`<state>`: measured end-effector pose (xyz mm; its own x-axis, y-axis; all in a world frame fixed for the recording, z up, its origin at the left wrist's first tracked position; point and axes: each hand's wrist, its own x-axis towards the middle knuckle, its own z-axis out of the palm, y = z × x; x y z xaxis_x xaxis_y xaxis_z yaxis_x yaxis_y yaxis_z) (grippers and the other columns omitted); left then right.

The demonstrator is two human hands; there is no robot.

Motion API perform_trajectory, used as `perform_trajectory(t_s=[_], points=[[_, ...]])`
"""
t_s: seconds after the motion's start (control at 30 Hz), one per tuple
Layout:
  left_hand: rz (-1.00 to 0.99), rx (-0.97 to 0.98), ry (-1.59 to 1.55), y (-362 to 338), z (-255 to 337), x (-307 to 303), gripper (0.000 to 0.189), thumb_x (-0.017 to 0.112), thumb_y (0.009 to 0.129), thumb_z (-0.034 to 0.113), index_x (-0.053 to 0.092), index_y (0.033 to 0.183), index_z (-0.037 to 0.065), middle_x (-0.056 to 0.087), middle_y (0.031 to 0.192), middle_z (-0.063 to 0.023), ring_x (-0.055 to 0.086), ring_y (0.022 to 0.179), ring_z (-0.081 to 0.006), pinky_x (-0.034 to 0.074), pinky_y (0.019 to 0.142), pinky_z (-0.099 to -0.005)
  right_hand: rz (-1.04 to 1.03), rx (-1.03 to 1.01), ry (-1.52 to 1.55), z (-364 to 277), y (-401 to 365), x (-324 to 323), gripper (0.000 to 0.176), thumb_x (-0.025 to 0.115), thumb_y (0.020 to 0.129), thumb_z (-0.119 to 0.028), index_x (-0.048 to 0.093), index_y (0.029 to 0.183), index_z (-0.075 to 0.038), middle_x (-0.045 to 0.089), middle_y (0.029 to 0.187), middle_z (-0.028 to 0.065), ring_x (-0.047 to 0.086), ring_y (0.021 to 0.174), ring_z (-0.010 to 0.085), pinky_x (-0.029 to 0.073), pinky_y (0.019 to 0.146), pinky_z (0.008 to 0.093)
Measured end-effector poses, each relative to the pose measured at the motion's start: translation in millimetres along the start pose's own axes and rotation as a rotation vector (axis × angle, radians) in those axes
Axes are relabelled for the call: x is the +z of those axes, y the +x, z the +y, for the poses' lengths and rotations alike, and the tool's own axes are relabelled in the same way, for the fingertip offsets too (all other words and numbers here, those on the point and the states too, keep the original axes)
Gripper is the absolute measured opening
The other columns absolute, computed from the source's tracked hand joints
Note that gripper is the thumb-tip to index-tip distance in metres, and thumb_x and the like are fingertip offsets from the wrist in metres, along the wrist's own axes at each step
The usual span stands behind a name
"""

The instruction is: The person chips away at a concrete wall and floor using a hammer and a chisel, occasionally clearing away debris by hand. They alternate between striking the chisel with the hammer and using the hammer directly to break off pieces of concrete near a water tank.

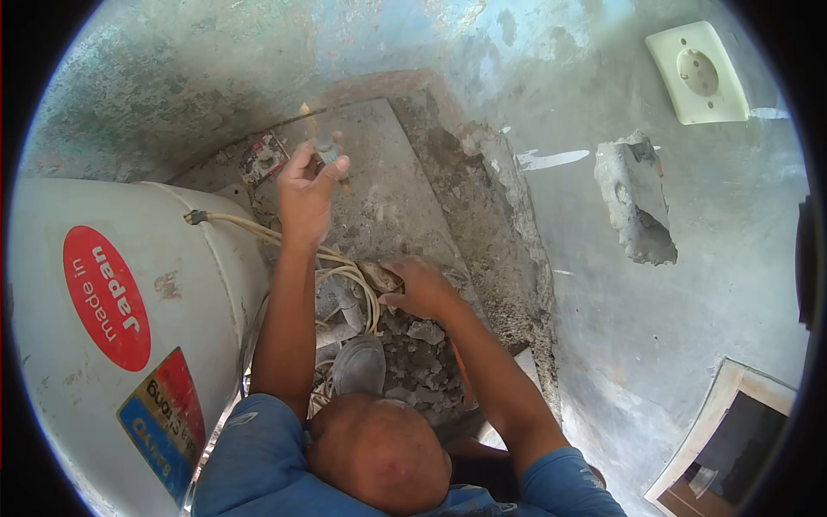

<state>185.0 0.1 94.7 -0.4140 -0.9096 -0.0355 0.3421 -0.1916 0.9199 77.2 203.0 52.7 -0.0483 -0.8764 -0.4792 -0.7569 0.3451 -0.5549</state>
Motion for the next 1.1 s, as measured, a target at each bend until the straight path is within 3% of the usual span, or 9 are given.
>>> perform_trajectory(t_s=[0.13,0.23,0.3,0.4,0.5,0.6,0.73,0.93,1.1], points=[[-0.116,0.204,0.351,-1,-17,12,0.027,0.071,0.082,0.005,0.066,0.108,0.004,0.061,0.103,-0.0017,0.057,0.089,-0.0119,0.047,0.079,-0.0268,0.409,0.129,0.175,6,-39,-17,0.053,0.071,0.080,-0.033,0.057,0.123,-0.005,0.058,0.119,0.0176,0.053,0.116,0.0352,0.042,0.098,0.0419],[-0.143,0.142,0.268,-4,-31,27,0.027,0.072,0.081,0.006,0.066,0.107,0.007,0.061,0.102,0.0001,0.056,0.091,-0.0106,0.046,0.078,-0.0266,0.582,0.387,0.390,28,-67,-11,0.048,0.071,0.081,-0.032,0.059,0.116,-0.002,0.059,0.116,0.0191,0.055,0.111,0.0346,0.043,0.094,0.0414],[-0.155,-0.074,0.185,-7,-39,33,0.024,0.069,0.083,0.007,0.065,0.107,0.008,0.061,0.105,-0.0001,0.055,0.094,-0.0100,0.046,0.079,-0.0268,0.663,0.564,0.158,41,-85,0,0.050,0.075,0.078,-0.036,0.061,0.109,0.001,0.063,0.108,0.0202,0.062,0.101,0.0310,0.049,0.085,0.0365],[-0.150,-0.235,0.057,-6,-46,41,0.021,0.065,0.087,0.009,0.063,0.108,0.010,0.059,0.108,0.0002,0.055,0.095,-0.0105,0.047,0.082,-0.0273,0.431,0.808,0.141,40,-108,7,0.052,0.072,0.078,-0.040,0.060,0.110,-0.001,0.063,0.104,0.0179,0.061,0.099,0.0346,0.047,0.086,0.0429],[-0.057,-0.289,-0.140,-8,-51,48,0.021,0.062,0.090,0.011,0.059,0.110,0.012,0.057,0.105,0.0001,0.053,0.091,-0.0097,0.047,0.083,-0.0278,0.192,0.816,0.223,46,-120,22,0.057,0.073,0.076,-0.044,0.060,0.110,0.000,0.065,0.099,0.0183,0.062,0.096,0.0353,0.048,0.084,0.0425],[-0.073,-0.349,-0.223,-10,-66,38,0.023,0.065,0.091,0.016,0.055,0.111,0.009,0.056,0.116,-0.0035,0.054,0.104,-0.0133,0.049,0.093,-0.0340,0.194,0.722,0.228,55,-119,44,0.055,0.071,0.078,-0.043,0.060,0.109,0.001,0.065,0.100,0.0204,0.062,0.096,0.0363,0.048,0.083,0.0428],[-0.113,-0.349,-0.112,-19,-76,28,0.022,0.064,0.091,0.017,0.056,0.111,0.010,0.056,0.112,-0.0026,0.054,0.097,-0.0112,0.048,0.093,-0.0336,0.150,0.737,0.202,53,-114,53,0.053,0.070,0.079,-0.042,0.060,0.108,0.001,0.065,0.102,0.0216,0.062,0.097,0.0371,0.048,0.082,0.0433],[-0.234,-0.500,0.119,-30,-72,21,0.029,0.058,0.084,0.001,0.063,0.112,0.009,0.054,0.100,0.0004,0.047,0.084,-0.0084,0.042,0.075,-0.0228,0.220,0.687,0.281,55,-111,50,0.052,0.073,0.080,-0.037,0.060,0.107,0.005,0.065,0.093,0.0218,0.064,0.084,0.0307,0.050,0.075,0.0391],[-0.269,-0.516,-0.117,-34,-87,13,0.030,0.054,0.084,0.010,0.064,0.112,0.001,0.058,0.102,-0.0027,0.048,0.097,-0.0120,0.037,0.085,-0.0267,0.138,0.740,0.356,57,-114,49,0.052,0.070,0.082,-0.040,0.058,0.107,0.004,0.065,0.103,0.0236,0.064,0.098,0.0360,0.049,0.083,0.0418]])
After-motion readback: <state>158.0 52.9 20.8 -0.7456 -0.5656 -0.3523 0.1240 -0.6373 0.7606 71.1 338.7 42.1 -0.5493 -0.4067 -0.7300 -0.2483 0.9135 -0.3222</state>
